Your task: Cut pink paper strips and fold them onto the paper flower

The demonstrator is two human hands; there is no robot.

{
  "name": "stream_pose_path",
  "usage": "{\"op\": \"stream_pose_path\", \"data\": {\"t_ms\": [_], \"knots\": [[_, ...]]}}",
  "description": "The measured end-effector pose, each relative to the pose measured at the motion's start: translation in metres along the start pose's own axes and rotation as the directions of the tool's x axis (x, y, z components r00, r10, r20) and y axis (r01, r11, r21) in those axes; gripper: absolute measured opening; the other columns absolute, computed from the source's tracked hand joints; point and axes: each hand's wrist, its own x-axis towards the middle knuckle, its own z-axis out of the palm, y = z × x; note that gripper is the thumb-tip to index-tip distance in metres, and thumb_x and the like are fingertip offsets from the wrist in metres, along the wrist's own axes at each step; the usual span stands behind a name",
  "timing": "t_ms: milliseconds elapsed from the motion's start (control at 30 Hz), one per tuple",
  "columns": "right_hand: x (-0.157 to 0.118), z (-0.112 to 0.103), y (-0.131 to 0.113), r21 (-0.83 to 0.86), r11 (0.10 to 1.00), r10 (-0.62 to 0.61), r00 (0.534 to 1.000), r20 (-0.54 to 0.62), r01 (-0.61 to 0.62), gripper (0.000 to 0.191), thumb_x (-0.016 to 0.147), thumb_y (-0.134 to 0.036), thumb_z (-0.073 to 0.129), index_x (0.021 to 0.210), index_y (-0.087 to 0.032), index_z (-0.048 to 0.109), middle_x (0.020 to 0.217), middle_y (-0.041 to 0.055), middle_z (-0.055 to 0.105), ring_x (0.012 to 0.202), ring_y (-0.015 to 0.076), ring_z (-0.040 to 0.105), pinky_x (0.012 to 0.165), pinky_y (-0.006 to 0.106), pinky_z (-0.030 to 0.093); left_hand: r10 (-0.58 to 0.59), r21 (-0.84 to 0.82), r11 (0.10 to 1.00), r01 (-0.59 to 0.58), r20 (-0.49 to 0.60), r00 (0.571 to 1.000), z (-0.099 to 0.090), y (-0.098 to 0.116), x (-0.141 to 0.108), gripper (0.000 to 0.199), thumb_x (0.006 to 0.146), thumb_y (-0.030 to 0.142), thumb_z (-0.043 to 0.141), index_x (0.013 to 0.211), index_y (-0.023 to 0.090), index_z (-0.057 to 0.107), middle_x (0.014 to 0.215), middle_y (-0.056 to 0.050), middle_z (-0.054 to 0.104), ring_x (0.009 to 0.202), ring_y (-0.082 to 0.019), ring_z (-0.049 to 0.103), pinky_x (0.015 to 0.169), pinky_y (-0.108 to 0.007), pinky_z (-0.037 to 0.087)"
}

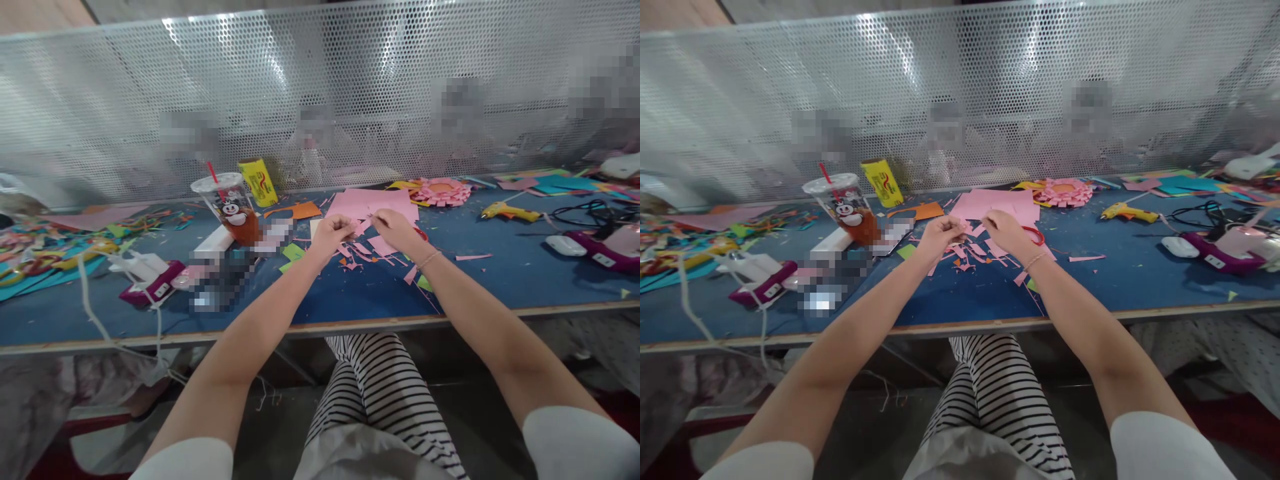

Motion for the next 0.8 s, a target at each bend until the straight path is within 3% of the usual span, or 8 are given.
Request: {"op": "stream_pose_path", "data": {"t_ms": [100, 200, 267, 333, 433, 567, 667, 800], "knots": [[0.001, -0.009, 0.030, -0.202, 0.970, 0.137, 0.991, 0.005, -0.133, 0.019, 0.080, -0.028, 0.043, 0.077, -0.014, 0.055, 0.078, 0.0072, 0.055, 0.077, 0.0166, 0.049, 0.074, 0.029, 0.037, -0.008, 0.258, 0.966, -0.005, 0.048, 0.999, -0.008, -0.007, 0.004, 0.020, 0.066, 0.033, 0.064, 0.075, 0.016, 0.059, 0.060, -0.001, 0.060, 0.056, -0.013, 0.058, 0.061, -0.028, 0.046], [-0.003, -0.015, 0.049, -0.365, 0.882, 0.369, 0.918, 0.144, -0.297, 0.040, 0.072, -0.042, 0.055, 0.098, -0.013, 0.056, 0.095, 0.0128, 0.053, 0.089, 0.0227, 0.051, 0.081, 0.034, 0.039, 0.052, 0.543, 0.836, -0.072, 0.053, 0.997, -0.015, -0.016, 0.008, 0.014, 0.066, 0.028, 0.061, 0.077, 0.019, 0.063, 0.061, -0.001, 0.062, 0.058, -0.015, 0.058, 0.064, -0.028, 0.044], [-0.007, -0.015, 0.053, -0.466, 0.835, 0.455, 0.844, 0.283, -0.293, 0.044, 0.070, -0.046, 0.055, 0.100, -0.013, 0.056, 0.098, 0.0145, 0.052, 0.092, 0.0259, 0.051, 0.082, 0.036, 0.039, 0.071, 0.618, 0.782, -0.079, 0.038, 0.997, -0.019, -0.022, 0.011, 0.011, 0.067, 0.027, 0.060, 0.074, 0.020, 0.063, 0.059, -0.001, 0.061, 0.058, -0.015, 0.057, 0.065, -0.028, 0.042], [-0.009, -0.013, 0.053, -0.502, 0.829, 0.457, 0.816, 0.353, -0.247, 0.039, 0.073, -0.043, 0.051, 0.100, -0.015, 0.055, 0.100, 0.0149, 0.050, 0.093, 0.0269, 0.052, 0.082, 0.037, 0.040, 0.059, 0.661, 0.747, -0.079, 0.052, 0.997, -0.024, -0.029, 0.014, 0.012, 0.069, 0.029, 0.057, 0.075, 0.020, 0.062, 0.062, -0.002, 0.062, 0.058, -0.016, 0.057, 0.064, -0.028, 0.042], [-0.010, -0.010, 0.052, -0.516, 0.824, 0.456, 0.814, 0.360, -0.234, 0.037, 0.073, -0.036, 0.049, 0.103, -0.016, 0.052, 0.103, 0.0142, 0.049, 0.093, 0.0269, 0.053, 0.081, 0.036, 0.041, 0.082, 0.742, 0.663, -0.102, 0.063, 0.995, -0.033, -0.035, 0.019, 0.014, 0.070, 0.026, 0.054, 0.078, 0.019, 0.063, 0.072, -0.005, 0.064, 0.067, -0.018, 0.058, 0.067, -0.028, 0.042], [-0.012, -0.009, 0.056, -0.522, 0.815, 0.462, 0.826, 0.322, -0.252, 0.042, 0.069, -0.035, 0.053, 0.106, -0.015, 0.050, 0.106, 0.0146, 0.046, 0.090, 0.0272, 0.055, 0.077, 0.036, 0.043, 0.016, 0.826, 0.559, -0.070, 0.073, 0.997, -0.040, -0.036, 0.023, 0.021, 0.068, 0.019, 0.053, 0.087, 0.017, 0.062, 0.088, -0.007, 0.065, 0.080, -0.019, 0.058, 0.076, -0.029, 0.042], [-0.013, -0.009, 0.058, -0.510, 0.811, 0.478, 0.827, 0.295, -0.286, 0.044, 0.070, -0.036, 0.053, 0.108, -0.015, 0.050, 0.108, 0.0147, 0.046, 0.090, 0.0265, 0.055, 0.077, 0.035, 0.042, 0.059, 0.879, 0.469, -0.083, 0.063, 0.996, -0.038, -0.032, 0.023, 0.029, 0.070, 0.020, 0.053, 0.098, 0.014, 0.059, 0.102, -0.011, 0.062, 0.092, -0.021, 0.056, 0.084, -0.033, 0.041], [-0.003, -0.015, 0.067, -0.444, 0.820, 0.475, 0.862, 0.178, -0.361, 0.042, 0.078, -0.039, 0.045, 0.110, -0.013, 0.049, 0.110, 0.0152, 0.047, 0.098, 0.0243, 0.052, 0.082, 0.032, 0.041, 0.190, 0.857, 0.439, -0.270, 0.205, 0.960, -0.021, -0.024, 0.015, 0.032, 0.077, 0.027, 0.049, 0.106, 0.016, 0.058, 0.110, -0.011, 0.060, 0.105, -0.022, 0.052, 0.095, -0.036, 0.036]]}}
